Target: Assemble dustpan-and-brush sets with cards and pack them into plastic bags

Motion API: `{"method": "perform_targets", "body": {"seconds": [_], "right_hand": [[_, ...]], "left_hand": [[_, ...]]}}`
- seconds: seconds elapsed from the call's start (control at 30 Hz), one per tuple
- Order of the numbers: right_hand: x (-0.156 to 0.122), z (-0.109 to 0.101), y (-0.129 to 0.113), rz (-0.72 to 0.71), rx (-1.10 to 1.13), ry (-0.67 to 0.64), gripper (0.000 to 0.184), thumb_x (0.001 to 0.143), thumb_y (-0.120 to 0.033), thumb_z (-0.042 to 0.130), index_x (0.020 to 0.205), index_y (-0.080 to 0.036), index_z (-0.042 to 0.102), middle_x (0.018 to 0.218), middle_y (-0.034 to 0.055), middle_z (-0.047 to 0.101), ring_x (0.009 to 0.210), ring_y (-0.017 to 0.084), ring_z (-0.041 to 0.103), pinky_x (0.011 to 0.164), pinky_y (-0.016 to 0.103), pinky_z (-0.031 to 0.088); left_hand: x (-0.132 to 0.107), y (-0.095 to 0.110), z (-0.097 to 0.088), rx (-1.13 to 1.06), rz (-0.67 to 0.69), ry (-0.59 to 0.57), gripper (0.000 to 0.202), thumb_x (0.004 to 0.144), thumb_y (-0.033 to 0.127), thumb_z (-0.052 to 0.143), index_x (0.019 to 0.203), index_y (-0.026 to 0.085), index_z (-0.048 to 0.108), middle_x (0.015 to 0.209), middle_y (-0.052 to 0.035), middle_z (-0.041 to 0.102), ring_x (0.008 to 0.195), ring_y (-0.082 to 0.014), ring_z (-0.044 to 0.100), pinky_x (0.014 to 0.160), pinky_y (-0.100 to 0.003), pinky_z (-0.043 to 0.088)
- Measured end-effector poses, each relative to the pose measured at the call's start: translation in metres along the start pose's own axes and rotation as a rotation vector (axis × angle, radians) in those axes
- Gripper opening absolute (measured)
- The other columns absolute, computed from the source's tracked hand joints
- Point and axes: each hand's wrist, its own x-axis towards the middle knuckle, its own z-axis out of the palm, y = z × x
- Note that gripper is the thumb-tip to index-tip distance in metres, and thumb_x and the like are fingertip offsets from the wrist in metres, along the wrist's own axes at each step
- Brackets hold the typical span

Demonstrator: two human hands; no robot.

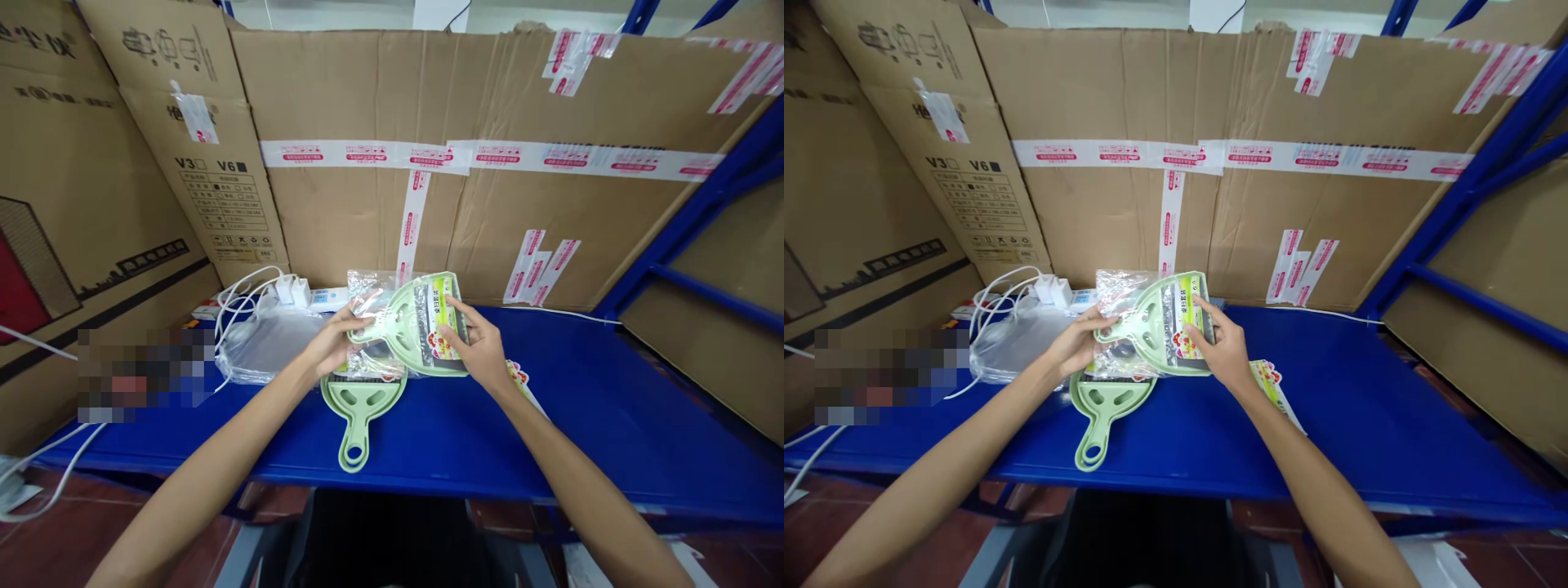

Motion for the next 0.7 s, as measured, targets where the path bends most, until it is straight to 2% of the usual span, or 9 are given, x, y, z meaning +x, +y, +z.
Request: {"method": "perform_targets", "body": {"seconds": [0.1, 0.2, 0.37, 0.5, 0.63, 0.7], "right_hand": [[0.002, -0.003, -0.011, 0.078, 0.063, -0.083, 0.072, 0.081, -0.030, 0.086, 0.149, -0.030, 0.064, 0.129, 0.0040, 0.077, 0.096, 0.025, 0.079, 0.087, 0.043, 0.067], [0.003, -0.007, -0.015, 0.181, 0.079, -0.153, 0.082, 0.077, -0.028, 0.089, 0.153, -0.029, 0.060, 0.122, 0.0041, 0.080, 0.090, 0.025, 0.079, 0.083, 0.045, 0.069], [0.003, -0.010, -0.009, 0.173, 0.143, -0.235, 0.095, 0.076, -0.029, 0.092, 0.161, -0.031, 0.049, 0.139, 0.0048, 0.073, 0.114, 0.027, 0.075, 0.099, 0.049, 0.064], [0.002, -0.006, -0.006, 0.130, 0.187, -0.166, 0.097, 0.077, -0.034, 0.092, 0.162, -0.029, 0.046, 0.149, 0.0056, 0.066, 0.123, 0.030, 0.071, 0.108, 0.052, 0.059], [0.001, -0.002, -0.008, 0.097, 0.186, -0.087, 0.103, 0.079, -0.037, 0.091, 0.166, -0.030, 0.038, 0.153, 0.0069, 0.062, 0.124, 0.031, 0.071, 0.110, 0.053, 0.058], [0.001, -0.001, -0.009, 0.088, 0.156, -0.082, 0.106, 0.079, -0.039, 0.090, 0.168, -0.030, 0.034, 0.156, 0.0077, 0.060, 0.129, 0.031, 0.068, 0.112, 0.054, 0.056]], "left_hand": [[-0.001, 0.005, 0.000, 0.019, 0.017, -0.043, 0.051, 0.088, 0.015, 0.076, 0.138, 0.022, 0.066, 0.131, -0.0097, 0.074, 0.097, -0.0210, 0.077, 0.085, -0.032, 0.066], [-0.003, 0.010, -0.001, 0.034, 0.041, -0.043, 0.048, 0.093, 0.022, 0.074, 0.140, 0.024, 0.065, 0.135, -0.0102, 0.073, 0.101, -0.0213, 0.076, 0.082, -0.029, 0.066], [-0.005, 0.007, 0.000, 0.091, 0.011, -0.029, 0.052, 0.089, 0.022, 0.080, 0.139, 0.027, 0.068, 0.134, -0.0082, 0.073, 0.107, -0.0193, 0.074, 0.083, -0.024, 0.063], [-0.001, 0.002, -0.001, 0.119, 0.013, -0.018, 0.049, 0.084, 0.019, 0.085, 0.132, 0.025, 0.072, 0.124, -0.0065, 0.076, 0.104, -0.0193, 0.074, 0.086, -0.026, 0.064], [0.004, 0.003, -0.004, 0.115, 0.104, -0.044, 0.039, 0.086, 0.020, 0.084, 0.123, 0.020, 0.074, 0.107, -0.0055, 0.078, 0.095, -0.0185, 0.075, 0.092, -0.034, 0.065], [0.005, 0.005, -0.005, 0.119, 0.104, -0.070, 0.035, 0.088, 0.024, 0.083, 0.122, 0.019, 0.074, 0.107, -0.0061, 0.078, 0.095, -0.0204, 0.076, 0.093, -0.038, 0.066]]}}
